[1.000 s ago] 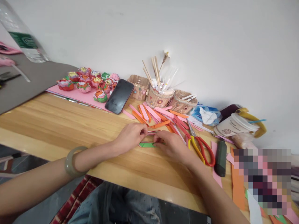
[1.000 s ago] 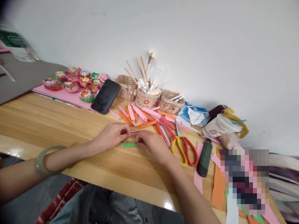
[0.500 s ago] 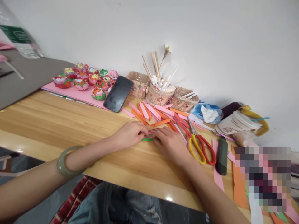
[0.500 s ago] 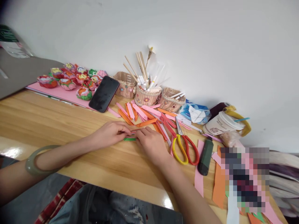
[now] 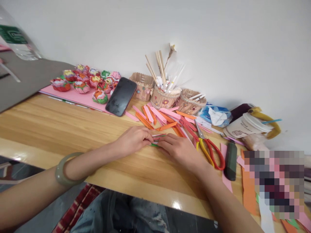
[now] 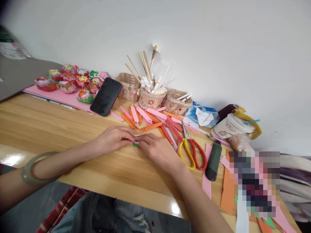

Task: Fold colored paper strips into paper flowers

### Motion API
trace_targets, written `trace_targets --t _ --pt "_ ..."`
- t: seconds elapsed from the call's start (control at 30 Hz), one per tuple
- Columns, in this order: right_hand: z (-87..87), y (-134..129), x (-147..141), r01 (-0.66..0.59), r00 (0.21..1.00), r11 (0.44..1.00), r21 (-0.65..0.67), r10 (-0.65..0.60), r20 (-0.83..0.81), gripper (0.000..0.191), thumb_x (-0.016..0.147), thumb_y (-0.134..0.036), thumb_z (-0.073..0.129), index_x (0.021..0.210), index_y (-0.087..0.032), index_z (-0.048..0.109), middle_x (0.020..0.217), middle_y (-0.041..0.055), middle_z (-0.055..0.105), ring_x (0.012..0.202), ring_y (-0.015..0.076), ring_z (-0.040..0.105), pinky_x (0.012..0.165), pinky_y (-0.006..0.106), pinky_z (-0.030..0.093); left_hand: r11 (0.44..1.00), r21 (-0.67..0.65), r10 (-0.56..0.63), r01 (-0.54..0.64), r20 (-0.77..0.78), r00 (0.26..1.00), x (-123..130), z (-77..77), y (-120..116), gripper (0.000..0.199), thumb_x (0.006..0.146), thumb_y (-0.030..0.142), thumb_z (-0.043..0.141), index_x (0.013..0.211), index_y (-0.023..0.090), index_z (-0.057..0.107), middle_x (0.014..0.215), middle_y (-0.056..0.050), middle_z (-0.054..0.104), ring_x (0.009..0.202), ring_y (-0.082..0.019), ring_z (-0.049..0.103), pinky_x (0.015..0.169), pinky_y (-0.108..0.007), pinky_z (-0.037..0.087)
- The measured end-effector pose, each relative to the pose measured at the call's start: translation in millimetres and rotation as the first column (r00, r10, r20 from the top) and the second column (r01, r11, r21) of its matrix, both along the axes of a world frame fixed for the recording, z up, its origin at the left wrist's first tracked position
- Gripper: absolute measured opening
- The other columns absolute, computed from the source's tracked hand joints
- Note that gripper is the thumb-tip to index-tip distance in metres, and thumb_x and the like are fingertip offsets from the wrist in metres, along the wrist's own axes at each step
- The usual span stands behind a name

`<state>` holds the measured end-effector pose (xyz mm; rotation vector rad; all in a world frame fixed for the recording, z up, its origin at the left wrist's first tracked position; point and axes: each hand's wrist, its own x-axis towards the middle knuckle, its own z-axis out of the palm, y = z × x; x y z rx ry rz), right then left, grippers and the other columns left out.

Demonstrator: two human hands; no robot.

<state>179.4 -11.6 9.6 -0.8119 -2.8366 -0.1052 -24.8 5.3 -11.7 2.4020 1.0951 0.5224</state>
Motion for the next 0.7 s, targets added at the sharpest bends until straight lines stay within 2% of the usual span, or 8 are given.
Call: trace_targets --t 0.17,0.3,0.43,0.57,0.7 --pt "-4.6 2 0 -0.065 0.994 0.99 0.125 0.053 0.094 0.027 0.093 -0.013 0.036 0.086 -0.01 0.062 0.086 0.0115 0.067 0.084 0.0196 0.06 0.069 0.029 0.05 0.999 -0.046 0.022 -0.022 0.002 1.0 2 2.3 1 0.014 0.077 0.015 0.06 0.084 0.019 0.072 0.09 -0.002 0.073 0.083 -0.015 0.066 0.078 -0.026 0.048" --pt "-10.1 4 0 -0.061 0.998 0.984 0.17 0.055 0.041 0.024 0.092 -0.013 0.039 0.084 -0.01 0.062 0.081 0.0096 0.067 0.079 0.0198 0.06 0.066 0.029 0.049 0.999 0.03 -0.011 0.012 -0.025 1.0 0 1.8 1 0.015 0.081 0.019 0.057 0.086 0.018 0.071 0.092 -0.003 0.072 0.085 -0.016 0.066 0.08 -0.027 0.049" --pt "-11.7 7 1 -0.03 0.999 0.991 0.132 0.034 -0.035 0.02 0.091 -0.015 0.042 0.091 -0.011 0.061 0.083 0.0086 0.068 0.081 0.0192 0.06 0.069 0.029 0.049 0.991 0.118 -0.05 0.057 -0.067 0.997 -1 0.6 -2 0.019 0.078 0.029 0.062 0.09 0.016 0.069 0.096 -0.006 0.071 0.09 -0.02 0.065 0.083 -0.032 0.049" --pt "-10.0 8 1 0.01 0.999 0.996 0.086 -0.007 -0.041 0.02 0.09 -0.014 0.042 0.09 -0.012 0.062 0.086 0.0082 0.068 0.082 0.0191 0.06 0.069 0.029 0.049 0.967 0.23 -0.087 0.11 -0.109 0.99 -2 -1.9 -4 0.022 0.083 0.026 0.055 0.1 0.015 0.064 0.106 -0.008 0.068 0.097 -0.021 0.063 0.085 -0.034 0.05" --pt "-8.4 8 0 0.04 0.999 0.998 0.045 -0.038 -0.039 0.022 0.091 -0.014 0.04 0.092 -0.013 0.062 0.086 0.008 0.067 0.083 0.0179 0.06 0.07 0.028 0.048 0.929 0.336 -0.11 0.156 -0.152 0.982 -2 -5.3 -4 0.024 0.087 0.023 0.047 0.102 0.014 0.064 0.11 -0.01 0.067 0.099 -0.02 0.063 0.087 -0.034 0.05"
